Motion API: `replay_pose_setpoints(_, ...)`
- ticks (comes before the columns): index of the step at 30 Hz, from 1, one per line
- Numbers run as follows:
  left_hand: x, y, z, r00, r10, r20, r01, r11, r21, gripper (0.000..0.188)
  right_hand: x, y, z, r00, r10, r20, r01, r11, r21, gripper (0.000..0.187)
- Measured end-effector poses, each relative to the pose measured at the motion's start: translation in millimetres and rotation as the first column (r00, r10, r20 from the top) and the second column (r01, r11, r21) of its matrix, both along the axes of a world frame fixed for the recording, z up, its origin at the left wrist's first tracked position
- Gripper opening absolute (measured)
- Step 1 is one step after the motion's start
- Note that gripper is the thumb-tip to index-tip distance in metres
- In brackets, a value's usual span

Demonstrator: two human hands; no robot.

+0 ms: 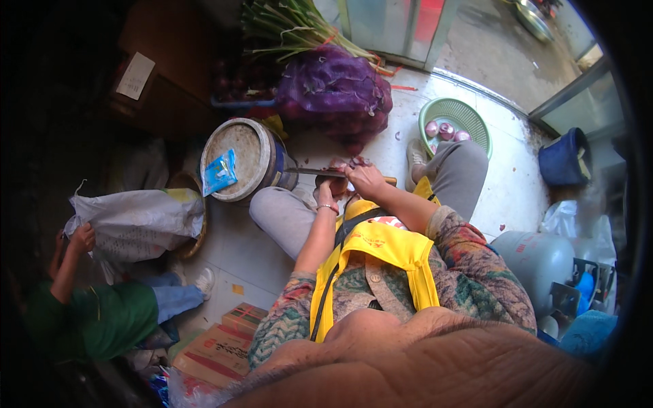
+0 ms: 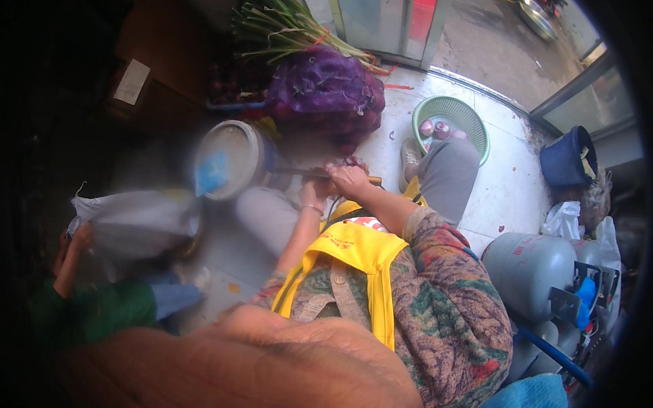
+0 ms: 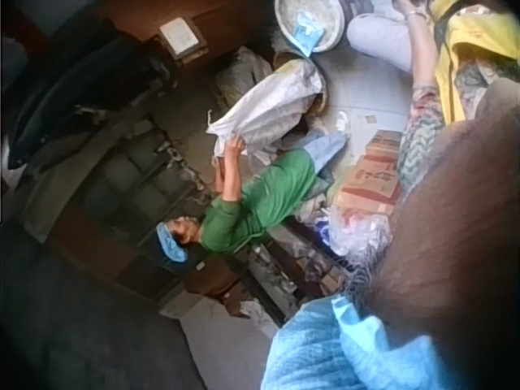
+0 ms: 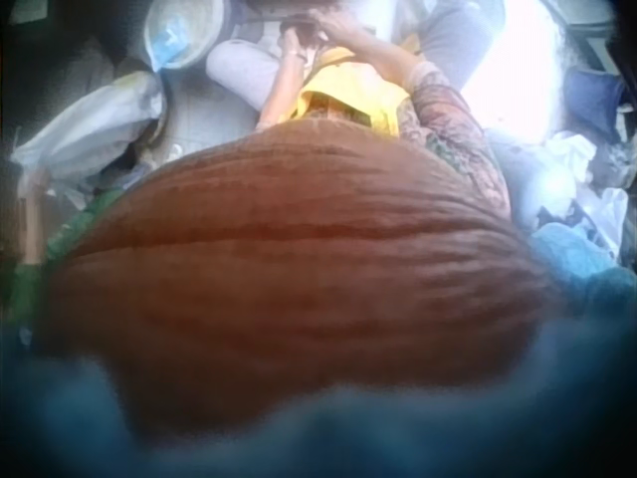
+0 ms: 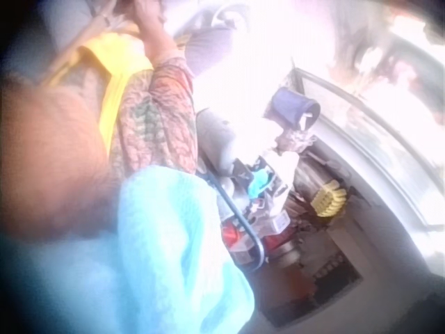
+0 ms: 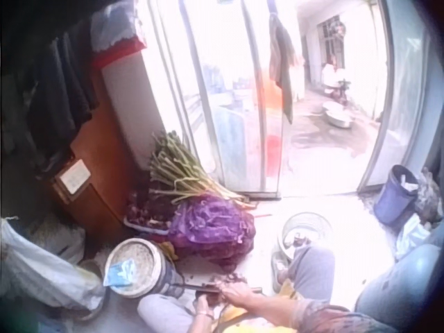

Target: The person sits on the floor and peels red onions one by one using a knife. They trim the ends, remove the outer skin, and place the peeled onions into a green basket.

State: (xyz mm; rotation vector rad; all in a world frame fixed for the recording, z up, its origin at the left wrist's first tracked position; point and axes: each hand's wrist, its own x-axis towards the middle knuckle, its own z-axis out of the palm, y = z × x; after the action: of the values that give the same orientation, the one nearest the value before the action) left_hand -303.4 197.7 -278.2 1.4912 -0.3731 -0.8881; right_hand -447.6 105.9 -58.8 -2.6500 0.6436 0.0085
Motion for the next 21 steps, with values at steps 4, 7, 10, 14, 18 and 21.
replay_pose_setpoints(4, 2, 1, 3, 0.94, 0.039, -0.338, -0.06, 0.997, -0.052, 0.038, -5, -2, -9, 0.999, 0.011, 0.042, -0.009, 0.998, -0.064, 0.04)
replay_pose_setpoints(7, 17, 0, 9, 0.93, -0.115, -0.35, 0.018, 0.963, -0.27, 0.041, 2, -16, -3, 0.993, 0.114, 0.003, -0.113, 0.988, -0.103, 0.041)
replay_pose_setpoints(10, -25, -15, 56, 0.668, -0.251, -0.701, -0.012, 0.938, -0.347, 0.033, -32, -33, -17, 0.995, 0.092, -0.036, -0.094, 0.994, -0.053, 0.047)
replay_pose_setpoints(14, 10, 4, 68, 0.918, -0.176, -0.355, 0.066, 0.951, -0.301, 0.022, 8, -8, -17, 0.987, 0.096, 0.131, -0.073, 0.983, -0.167, 0.043)
replay_pose_setpoints(18, -46, -5, 159, 0.834, 0.294, -0.467, -0.29, 0.953, 0.082, 0.033, -7, -4, 2, 0.997, 0.001, -0.074, -0.001, 1.0, 0.001, 0.034)
replay_pose_setpoints(21, -46, -5, 174, 0.84, 0.347, -0.417, -0.308, 0.938, 0.159, 0.032, -7, -6, -7, 1.0, 0.0, 0.011, 0.0, 0.999, -0.053, 0.04)
